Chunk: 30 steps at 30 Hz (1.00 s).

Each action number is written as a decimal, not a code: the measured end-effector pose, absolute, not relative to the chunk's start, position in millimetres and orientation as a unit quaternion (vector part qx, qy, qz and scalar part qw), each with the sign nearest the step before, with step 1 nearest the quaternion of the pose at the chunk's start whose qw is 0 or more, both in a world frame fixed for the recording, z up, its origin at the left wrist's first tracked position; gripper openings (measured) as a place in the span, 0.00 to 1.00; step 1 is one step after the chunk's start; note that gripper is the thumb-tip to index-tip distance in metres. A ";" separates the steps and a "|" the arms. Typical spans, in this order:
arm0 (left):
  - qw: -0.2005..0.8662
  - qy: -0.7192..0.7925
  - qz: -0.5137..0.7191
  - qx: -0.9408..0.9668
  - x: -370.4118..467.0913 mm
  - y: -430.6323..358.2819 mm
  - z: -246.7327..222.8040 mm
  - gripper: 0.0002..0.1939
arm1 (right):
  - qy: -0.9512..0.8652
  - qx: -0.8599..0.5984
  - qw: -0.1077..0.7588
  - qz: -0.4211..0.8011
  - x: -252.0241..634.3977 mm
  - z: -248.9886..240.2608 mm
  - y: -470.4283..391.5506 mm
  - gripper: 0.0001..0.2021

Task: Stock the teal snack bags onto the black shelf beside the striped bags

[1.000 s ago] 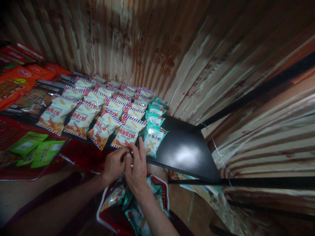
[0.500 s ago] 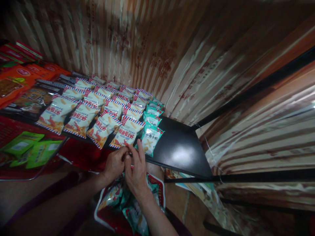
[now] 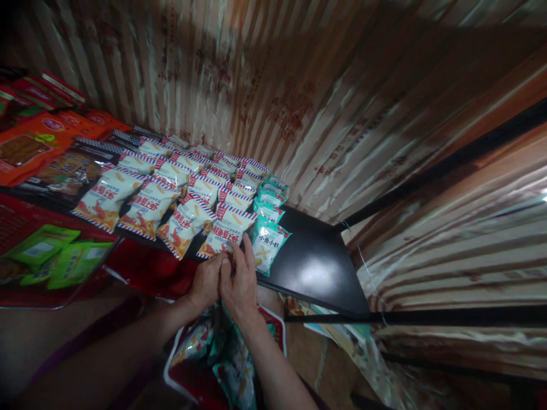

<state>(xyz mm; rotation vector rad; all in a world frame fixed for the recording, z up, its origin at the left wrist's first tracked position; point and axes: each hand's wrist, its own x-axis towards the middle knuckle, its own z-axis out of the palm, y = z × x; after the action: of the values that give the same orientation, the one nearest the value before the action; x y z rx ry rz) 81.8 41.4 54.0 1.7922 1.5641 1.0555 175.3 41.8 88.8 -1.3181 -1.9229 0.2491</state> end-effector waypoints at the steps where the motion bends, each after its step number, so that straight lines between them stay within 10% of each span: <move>1: 0.268 0.580 0.381 0.668 81.3 40.8 54.2 0.11 | -0.758 -0.516 0.387 0.099 175.3 87.7 40.4 0.18; 30: 0.262 0.565 0.355 0.697 79.4 27.7 54.0 0.09 | -0.770 -0.508 0.377 0.084 171.8 94.6 27.9 0.16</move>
<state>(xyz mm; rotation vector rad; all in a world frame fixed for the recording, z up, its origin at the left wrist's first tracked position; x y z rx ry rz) 79.4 27.7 54.0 1.8872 1.5295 0.9600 171.8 27.9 94.6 -1.2982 -1.9703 0.2160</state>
